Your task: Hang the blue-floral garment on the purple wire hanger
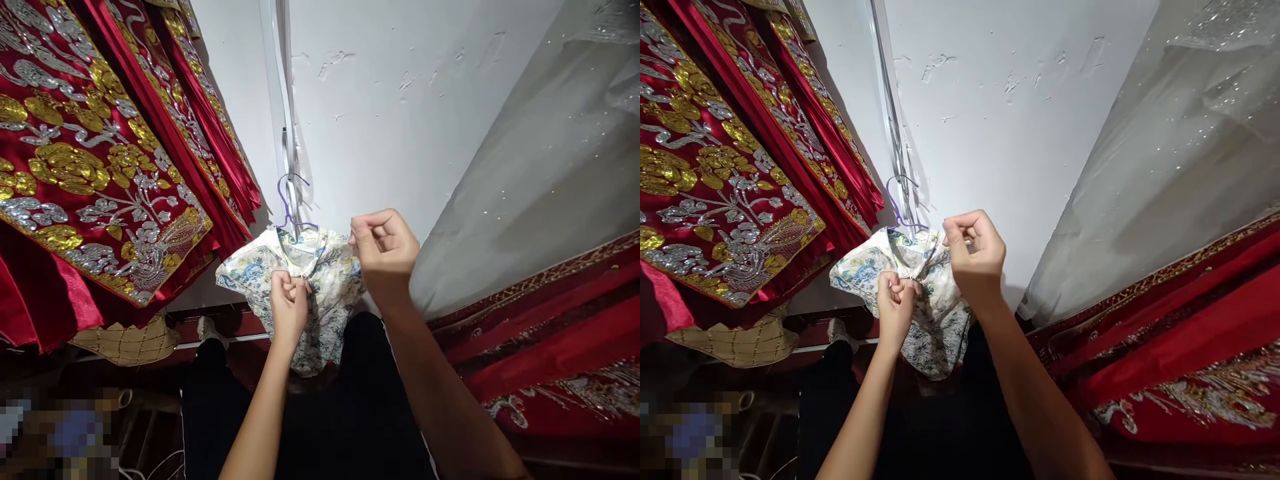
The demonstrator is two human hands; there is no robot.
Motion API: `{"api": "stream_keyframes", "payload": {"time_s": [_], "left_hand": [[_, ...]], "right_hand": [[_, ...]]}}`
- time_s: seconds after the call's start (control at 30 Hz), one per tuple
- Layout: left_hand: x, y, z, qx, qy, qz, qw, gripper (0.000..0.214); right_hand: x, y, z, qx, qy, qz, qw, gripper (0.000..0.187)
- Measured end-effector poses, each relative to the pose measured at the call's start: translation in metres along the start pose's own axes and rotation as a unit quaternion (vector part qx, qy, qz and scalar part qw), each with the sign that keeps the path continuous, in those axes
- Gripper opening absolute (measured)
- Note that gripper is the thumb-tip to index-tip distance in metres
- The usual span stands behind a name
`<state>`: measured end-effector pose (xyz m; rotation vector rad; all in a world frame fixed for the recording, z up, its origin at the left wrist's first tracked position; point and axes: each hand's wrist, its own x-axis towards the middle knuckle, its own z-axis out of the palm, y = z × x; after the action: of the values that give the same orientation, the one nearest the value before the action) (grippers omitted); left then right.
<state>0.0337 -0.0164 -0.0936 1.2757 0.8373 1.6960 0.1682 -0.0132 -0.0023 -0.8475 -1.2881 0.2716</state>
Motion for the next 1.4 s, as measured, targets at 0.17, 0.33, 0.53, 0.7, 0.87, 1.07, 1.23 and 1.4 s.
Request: {"api": "stream_keyframes", "payload": {"time_s": [0.17,0.33,0.53,0.7,0.87,1.07,1.23,1.4], "left_hand": [[-0.007,0.023,0.002,-0.036,-0.007,0.03,0.999,0.033],[-0.003,0.028,0.008,-0.03,-0.033,0.017,0.999,0.03],[-0.002,-0.002,0.004,0.006,-0.053,-0.049,0.997,0.029],[-0.008,-0.003,-0.006,0.086,-0.143,-0.105,0.98,0.032],[0.029,0.012,-0.012,0.231,-0.018,-0.042,0.972,0.047],[0.074,0.015,-0.041,0.295,0.078,0.095,0.948,0.013],[0.064,0.013,-0.092,0.089,0.198,0.026,0.976,0.018],[0.012,0.008,-0.144,-0.105,0.349,-0.068,0.929,0.023]], "right_hand": [[-0.01,0.014,-0.018,-0.068,-0.333,0.105,0.935,0.018],[-0.025,0.025,-0.005,-0.094,-0.258,0.026,0.961,0.019],[-0.006,0.0,0.005,0.087,-0.057,0.081,0.991,0.024],[-0.007,0.017,-0.051,0.102,0.166,0.063,0.979,0.028],[-0.055,0.042,-0.1,0.236,0.284,0.184,0.911,0.018],[-0.112,0.072,-0.096,0.36,0.268,0.412,0.793,0.018],[-0.146,0.084,-0.059,0.252,0.16,0.505,0.81,0.03],[-0.165,0.081,-0.02,0.136,-0.057,0.515,0.844,0.037]]}}
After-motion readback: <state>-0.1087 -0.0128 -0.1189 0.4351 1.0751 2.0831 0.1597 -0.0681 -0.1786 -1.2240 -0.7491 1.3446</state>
